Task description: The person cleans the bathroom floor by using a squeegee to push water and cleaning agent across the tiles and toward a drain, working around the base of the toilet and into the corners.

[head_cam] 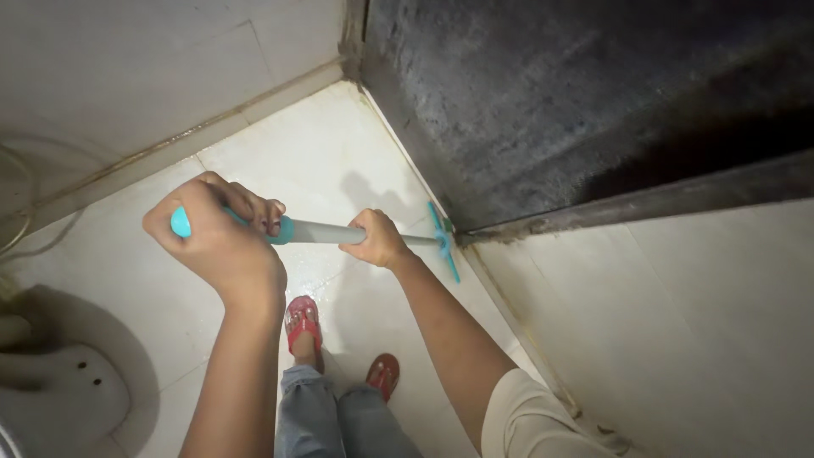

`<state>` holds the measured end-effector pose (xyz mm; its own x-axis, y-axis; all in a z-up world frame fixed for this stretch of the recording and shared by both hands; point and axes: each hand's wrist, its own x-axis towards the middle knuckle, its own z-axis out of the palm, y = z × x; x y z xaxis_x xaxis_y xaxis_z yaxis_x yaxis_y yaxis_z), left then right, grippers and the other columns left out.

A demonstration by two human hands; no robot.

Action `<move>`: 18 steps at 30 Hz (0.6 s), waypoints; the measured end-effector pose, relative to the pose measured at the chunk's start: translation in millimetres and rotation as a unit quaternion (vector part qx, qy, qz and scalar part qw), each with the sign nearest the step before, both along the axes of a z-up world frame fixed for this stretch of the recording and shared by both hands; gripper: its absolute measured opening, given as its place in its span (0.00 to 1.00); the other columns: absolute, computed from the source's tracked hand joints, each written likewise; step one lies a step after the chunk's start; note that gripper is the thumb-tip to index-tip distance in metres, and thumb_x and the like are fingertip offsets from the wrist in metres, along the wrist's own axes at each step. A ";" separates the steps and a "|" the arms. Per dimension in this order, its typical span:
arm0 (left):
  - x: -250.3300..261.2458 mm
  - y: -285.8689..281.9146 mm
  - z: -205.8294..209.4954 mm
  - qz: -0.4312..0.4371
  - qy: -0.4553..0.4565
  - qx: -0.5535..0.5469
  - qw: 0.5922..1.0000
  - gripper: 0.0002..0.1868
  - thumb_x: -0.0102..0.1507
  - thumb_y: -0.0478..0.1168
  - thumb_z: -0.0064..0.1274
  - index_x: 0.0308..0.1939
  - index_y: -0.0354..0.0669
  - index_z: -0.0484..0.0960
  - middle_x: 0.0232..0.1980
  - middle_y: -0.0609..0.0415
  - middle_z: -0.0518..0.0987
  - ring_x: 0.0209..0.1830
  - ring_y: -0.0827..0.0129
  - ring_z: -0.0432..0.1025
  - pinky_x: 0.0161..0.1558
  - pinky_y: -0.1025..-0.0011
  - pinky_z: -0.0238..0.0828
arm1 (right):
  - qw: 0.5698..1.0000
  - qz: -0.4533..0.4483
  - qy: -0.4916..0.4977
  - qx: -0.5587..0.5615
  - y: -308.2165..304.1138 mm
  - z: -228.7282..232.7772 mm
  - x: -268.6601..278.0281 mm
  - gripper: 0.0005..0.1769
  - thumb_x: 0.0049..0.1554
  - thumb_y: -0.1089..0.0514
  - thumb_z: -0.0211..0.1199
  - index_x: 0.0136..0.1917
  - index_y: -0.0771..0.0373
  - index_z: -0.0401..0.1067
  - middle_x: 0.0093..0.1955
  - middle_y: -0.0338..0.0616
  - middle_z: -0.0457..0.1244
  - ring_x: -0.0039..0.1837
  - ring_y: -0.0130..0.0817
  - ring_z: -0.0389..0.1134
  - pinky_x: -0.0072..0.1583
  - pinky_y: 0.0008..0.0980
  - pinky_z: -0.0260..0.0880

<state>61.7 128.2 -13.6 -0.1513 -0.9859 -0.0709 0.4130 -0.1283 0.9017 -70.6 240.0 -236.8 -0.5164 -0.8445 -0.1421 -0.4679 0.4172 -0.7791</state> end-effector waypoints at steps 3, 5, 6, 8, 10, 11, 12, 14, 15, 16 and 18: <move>5.6 18.8 5.6 -0.031 -0.007 -0.044 0.999 0.11 0.73 0.35 0.39 0.37 0.38 0.57 0.25 0.49 0.62 0.18 0.66 0.58 0.27 0.60 0.72 | 0.999 -0.012 -0.028 0.038 19.0 6.5 7.3 0.14 0.41 0.53 0.74 0.36 0.64 0.80 0.37 0.51 0.71 0.43 0.45 0.75 0.49 0.37 0.75; 4.3 28.6 7.9 -0.052 -0.006 -0.043 0.998 0.08 0.74 0.35 0.38 0.40 0.39 0.59 0.26 0.49 0.63 0.19 0.65 0.60 0.29 0.60 0.74 | 0.999 -0.030 -0.030 -0.003 38.1 7.9 16.8 0.15 0.39 0.52 0.75 0.37 0.64 0.80 0.38 0.53 0.71 0.43 0.46 0.75 0.50 0.38 0.74; 4.5 33.1 8.7 -0.059 -0.019 -0.053 0.997 0.11 0.73 0.35 0.38 0.36 0.37 0.60 0.25 0.49 0.62 0.17 0.65 0.59 0.27 0.60 0.72 | 0.999 -0.040 -0.030 -0.002 45.9 8.0 19.0 0.15 0.39 0.52 0.75 0.37 0.64 0.80 0.38 0.53 0.71 0.43 0.46 0.75 0.50 0.38 0.74; 5.7 42.6 10.9 -0.079 -0.029 -0.059 0.995 0.14 0.72 0.35 0.38 0.32 0.34 0.62 0.23 0.49 0.61 0.16 0.65 0.57 0.25 0.61 0.69 | 0.997 -0.068 -0.029 0.013 57.8 10.9 28.1 0.15 0.39 0.53 0.75 0.36 0.65 0.80 0.38 0.53 0.71 0.44 0.47 0.74 0.49 0.39 0.73; 3.8 48.5 14.2 -0.061 -0.027 -0.007 0.998 0.04 0.69 0.37 0.38 0.39 0.45 0.61 0.22 0.51 0.61 0.14 0.68 0.56 0.23 0.64 0.67 | 0.997 -0.064 -0.022 0.030 62.0 15.1 25.3 0.14 0.41 0.52 0.75 0.36 0.65 0.80 0.38 0.54 0.71 0.44 0.47 0.74 0.50 0.39 0.74; 2.5 51.3 15.1 -0.064 -0.026 -0.008 0.998 0.04 0.69 0.37 0.38 0.39 0.45 0.61 0.22 0.51 0.61 0.14 0.68 0.56 0.23 0.64 0.67 | 0.998 -0.048 -0.019 0.045 63.4 16.5 23.6 0.14 0.42 0.52 0.74 0.36 0.65 0.79 0.38 0.54 0.71 0.44 0.48 0.74 0.50 0.39 0.74; 0.1 53.9 15.7 -0.085 -0.018 -0.054 0.995 0.12 0.71 0.37 0.38 0.33 0.41 0.59 0.22 0.50 0.60 0.16 0.67 0.56 0.24 0.63 0.65 | 0.998 -0.051 -0.018 0.045 67.6 17.9 20.5 0.14 0.42 0.52 0.74 0.36 0.65 0.79 0.38 0.54 0.71 0.44 0.48 0.74 0.50 0.39 0.74; -8.7 56.4 17.9 -0.100 -0.010 -0.106 0.989 0.20 0.73 0.37 0.39 0.26 0.36 0.58 0.23 0.49 0.59 0.18 0.66 0.56 0.24 0.62 0.64 | 0.997 -0.046 -0.043 0.033 70.3 19.7 10.4 0.16 0.42 0.52 0.74 0.40 0.65 0.80 0.40 0.55 0.71 0.46 0.47 0.75 0.52 0.39 0.74; -20.4 56.8 18.7 -0.095 0.020 -0.055 0.994 0.13 0.71 0.36 0.40 0.30 0.40 0.65 0.23 0.50 0.63 0.17 0.67 0.58 0.24 0.62 0.67 | 0.998 -0.045 -0.042 0.028 68.8 20.4 5.6 0.16 0.42 0.52 0.74 0.40 0.65 0.80 0.40 0.55 0.71 0.46 0.47 0.75 0.52 0.39 0.74; -30.3 57.0 20.7 -0.089 0.050 -0.003 0.995 0.07 0.68 0.36 0.42 0.34 0.43 0.72 0.23 0.51 0.67 0.16 0.68 0.60 0.24 0.62 0.71 | 0.996 -0.077 -0.035 0.017 67.0 21.1 0.7 0.18 0.42 0.52 0.74 0.41 0.67 0.79 0.41 0.55 0.71 0.47 0.47 0.75 0.52 0.39 0.74; -43.4 62.4 24.9 -0.109 0.035 -0.070 0.991 0.13 0.71 0.37 0.43 0.30 0.40 0.65 0.23 0.52 0.64 0.17 0.68 0.59 0.26 0.62 0.70 | 0.993 -0.116 -0.027 0.009 73.1 22.3 -9.4 0.20 0.42 0.52 0.75 0.42 0.69 0.77 0.42 0.56 0.71 0.48 0.46 0.75 0.52 0.38 0.74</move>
<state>18.3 190.6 11.2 -0.3606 -0.9290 0.0833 0.4517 -0.0958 0.8870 -80.0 313.1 -214.6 -0.6879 -0.7007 -0.1891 -0.3146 0.5226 -0.7924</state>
